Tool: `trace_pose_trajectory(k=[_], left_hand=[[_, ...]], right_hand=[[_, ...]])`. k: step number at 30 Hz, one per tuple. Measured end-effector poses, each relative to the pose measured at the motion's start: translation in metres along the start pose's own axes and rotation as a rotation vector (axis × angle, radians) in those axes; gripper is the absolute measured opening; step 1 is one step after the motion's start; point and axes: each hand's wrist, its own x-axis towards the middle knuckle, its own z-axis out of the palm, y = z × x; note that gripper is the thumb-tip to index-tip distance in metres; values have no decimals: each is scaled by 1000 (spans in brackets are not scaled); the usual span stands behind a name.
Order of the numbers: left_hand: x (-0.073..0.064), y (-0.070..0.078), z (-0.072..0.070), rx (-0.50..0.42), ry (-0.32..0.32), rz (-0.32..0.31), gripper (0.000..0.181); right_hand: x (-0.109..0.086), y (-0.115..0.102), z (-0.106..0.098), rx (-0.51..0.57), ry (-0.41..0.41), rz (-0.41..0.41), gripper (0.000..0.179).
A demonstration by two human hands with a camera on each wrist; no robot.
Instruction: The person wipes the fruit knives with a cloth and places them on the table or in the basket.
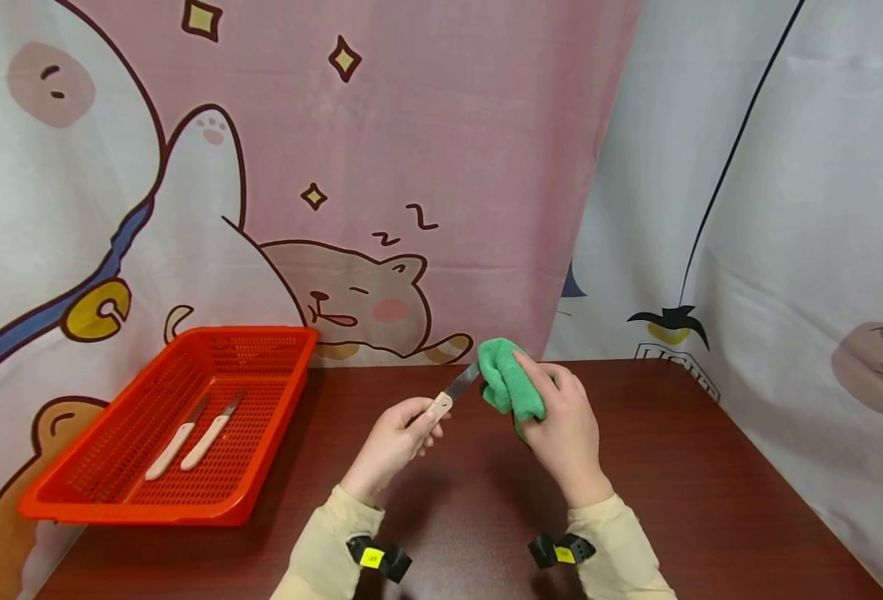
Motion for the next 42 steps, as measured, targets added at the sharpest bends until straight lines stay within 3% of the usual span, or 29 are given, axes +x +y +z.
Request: trace_pose_trajectory(k=[9, 16, 18, 24, 26, 35, 42], left_hand=[[1, 1, -5, -33, 38, -52, 22], [3, 1, -8, 71, 130, -17, 16], [3, 1, -9, 165, 163, 29, 13], [2, 5, -13, 644, 295, 269, 6], [1, 6, -13, 730, 322, 323, 4], [-2, 9, -10, 909, 391, 449, 11], [-2, 8, -8, 1031, 480, 557, 21]], right_hand=[[3, 1, -4, 15, 24, 10, 76], [2, 0, -5, 21, 25, -1, 76], [2, 0, -5, 24, 25, -4, 76], [1, -1, -4, 35, 17, -10, 77], [1, -2, -4, 38, 14, -11, 78], [1, -9, -3, 58, 7, -35, 81], [0, -16, 0, 83, 13, -74, 83]])
